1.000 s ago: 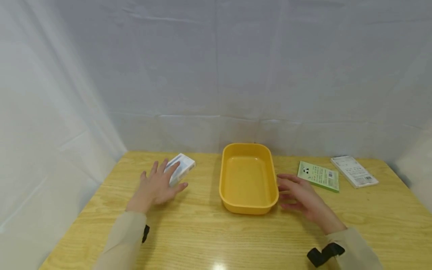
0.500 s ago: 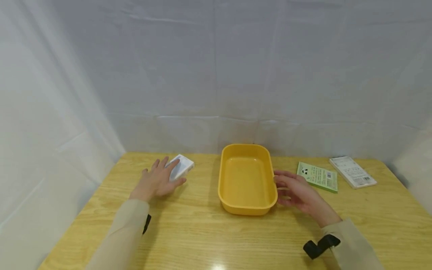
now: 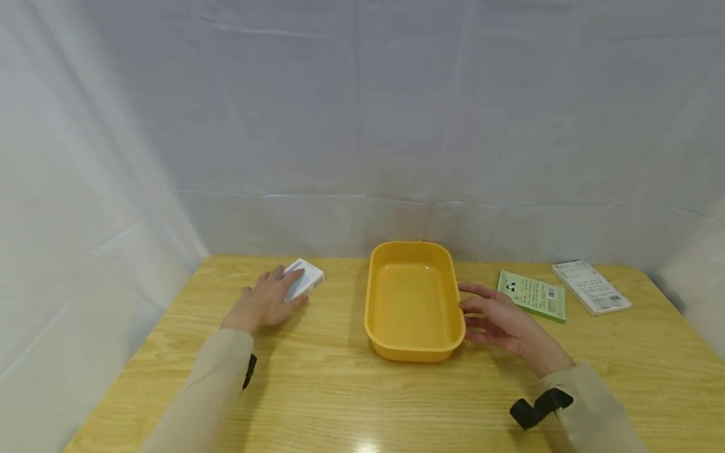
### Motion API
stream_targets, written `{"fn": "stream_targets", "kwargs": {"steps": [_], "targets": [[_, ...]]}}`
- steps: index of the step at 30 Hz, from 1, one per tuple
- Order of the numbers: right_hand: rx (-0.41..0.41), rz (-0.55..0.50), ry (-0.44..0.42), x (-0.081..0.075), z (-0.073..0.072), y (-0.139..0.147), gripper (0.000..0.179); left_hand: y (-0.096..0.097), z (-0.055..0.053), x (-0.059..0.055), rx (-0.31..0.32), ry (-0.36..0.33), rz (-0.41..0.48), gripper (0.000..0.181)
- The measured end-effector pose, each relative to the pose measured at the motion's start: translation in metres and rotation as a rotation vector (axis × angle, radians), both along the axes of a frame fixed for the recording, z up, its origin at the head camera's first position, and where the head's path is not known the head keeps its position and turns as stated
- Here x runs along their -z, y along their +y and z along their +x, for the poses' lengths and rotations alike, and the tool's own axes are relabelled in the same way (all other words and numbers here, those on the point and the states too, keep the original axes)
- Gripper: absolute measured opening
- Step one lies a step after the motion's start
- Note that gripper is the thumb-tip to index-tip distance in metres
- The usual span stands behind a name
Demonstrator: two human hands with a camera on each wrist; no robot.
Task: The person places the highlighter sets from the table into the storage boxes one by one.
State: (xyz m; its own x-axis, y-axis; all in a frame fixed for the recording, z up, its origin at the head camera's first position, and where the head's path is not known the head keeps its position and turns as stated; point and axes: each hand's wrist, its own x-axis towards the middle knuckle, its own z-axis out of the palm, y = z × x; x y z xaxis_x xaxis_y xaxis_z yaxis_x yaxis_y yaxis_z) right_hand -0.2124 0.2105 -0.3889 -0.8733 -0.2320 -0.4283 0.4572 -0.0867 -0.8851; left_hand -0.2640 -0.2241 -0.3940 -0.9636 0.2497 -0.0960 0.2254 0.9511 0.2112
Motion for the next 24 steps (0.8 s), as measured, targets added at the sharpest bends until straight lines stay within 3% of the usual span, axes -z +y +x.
{"fn": "stream_targets", "kwargs": {"steps": [8,16,24], "targets": [[-0.055,-0.028,0.016,-0.002,0.006,0.006,0.066,0.001,-0.002,-0.005,0.017,0.014,0.011,0.063],[-0.138,-0.075,0.017,-0.002,0.009,0.016,0.067,0.004,-0.007,-0.004,-0.038,0.041,0.019,0.061],[-0.134,-0.109,0.003,-0.004,0.007,0.018,0.074,0.008,-0.014,-0.003,-0.073,0.059,0.011,0.061]]}}
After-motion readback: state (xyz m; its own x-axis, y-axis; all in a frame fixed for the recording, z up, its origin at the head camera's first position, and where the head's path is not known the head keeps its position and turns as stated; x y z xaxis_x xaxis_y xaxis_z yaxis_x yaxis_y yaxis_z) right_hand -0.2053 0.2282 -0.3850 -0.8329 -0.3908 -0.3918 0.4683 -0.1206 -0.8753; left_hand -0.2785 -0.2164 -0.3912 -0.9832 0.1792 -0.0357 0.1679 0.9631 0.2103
